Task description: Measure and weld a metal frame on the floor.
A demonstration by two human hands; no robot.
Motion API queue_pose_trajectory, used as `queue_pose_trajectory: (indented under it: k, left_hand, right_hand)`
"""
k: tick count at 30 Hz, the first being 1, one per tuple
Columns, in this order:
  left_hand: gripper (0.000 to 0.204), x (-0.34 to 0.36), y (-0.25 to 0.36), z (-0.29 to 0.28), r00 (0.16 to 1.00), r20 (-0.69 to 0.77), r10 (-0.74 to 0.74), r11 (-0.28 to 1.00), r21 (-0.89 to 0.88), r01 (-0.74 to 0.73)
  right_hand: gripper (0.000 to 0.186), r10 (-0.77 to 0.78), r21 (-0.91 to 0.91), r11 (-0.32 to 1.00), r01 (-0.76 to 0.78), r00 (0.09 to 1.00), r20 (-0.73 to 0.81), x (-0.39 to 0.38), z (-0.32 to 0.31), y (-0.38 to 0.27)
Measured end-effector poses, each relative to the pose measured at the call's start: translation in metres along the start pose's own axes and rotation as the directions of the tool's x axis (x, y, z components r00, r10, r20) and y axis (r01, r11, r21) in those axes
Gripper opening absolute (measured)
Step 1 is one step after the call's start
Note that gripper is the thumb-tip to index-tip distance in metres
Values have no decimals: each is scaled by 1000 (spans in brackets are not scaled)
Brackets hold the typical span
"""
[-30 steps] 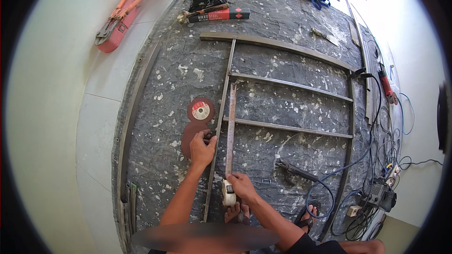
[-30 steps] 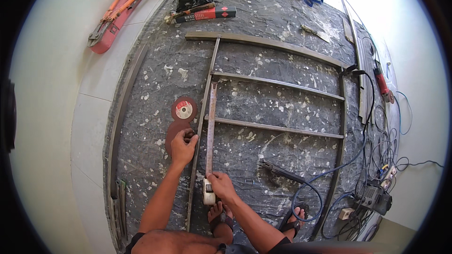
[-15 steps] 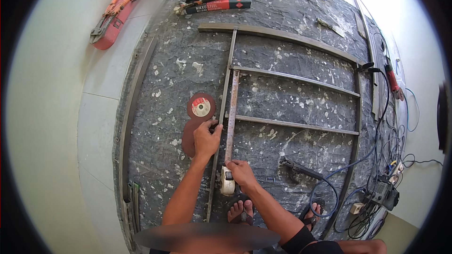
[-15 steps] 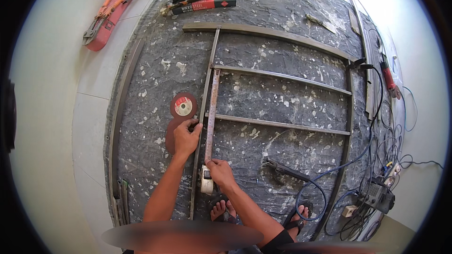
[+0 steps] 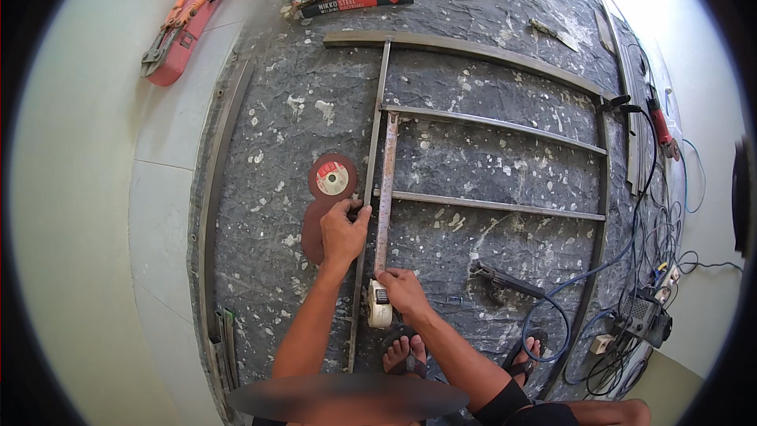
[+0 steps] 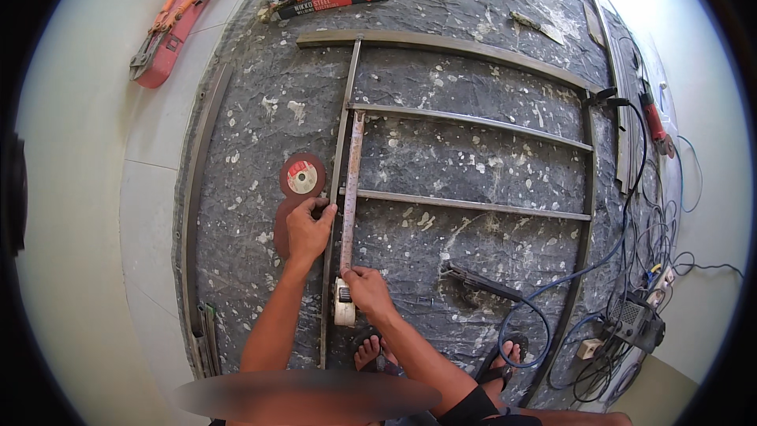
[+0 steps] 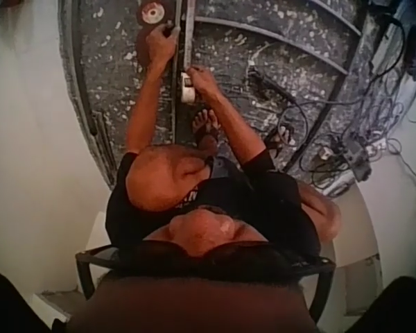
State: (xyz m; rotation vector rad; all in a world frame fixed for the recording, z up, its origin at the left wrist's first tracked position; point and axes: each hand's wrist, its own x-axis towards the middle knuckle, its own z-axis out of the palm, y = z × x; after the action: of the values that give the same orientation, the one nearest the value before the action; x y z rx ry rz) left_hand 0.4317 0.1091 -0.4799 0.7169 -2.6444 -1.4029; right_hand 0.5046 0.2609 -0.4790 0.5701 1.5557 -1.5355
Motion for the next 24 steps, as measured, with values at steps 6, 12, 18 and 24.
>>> queue_pose_trajectory:
  k: [6,12,18,24]
  left_hand:
    - [34,12,-3,-3,985,78,155,984,-105,-146]
    - [31,30,9,-6,937,215,275,954,61,-294]
    - [24,31,7,-3,946,228,230,958,118,-262]
    - [23,31,9,-1,953,224,205,968,99,-231]
  right_hand:
    - [32,-17,-67,998,17,1000,-6,0,2,0]
    - [33,-31,-63,998,30,1000,-6,5,-3,9]
    - [32,-9,-68,998,10,1000,6,2,0,4]
    - [31,-22,-53,998,22,1000,1,5,0,8]
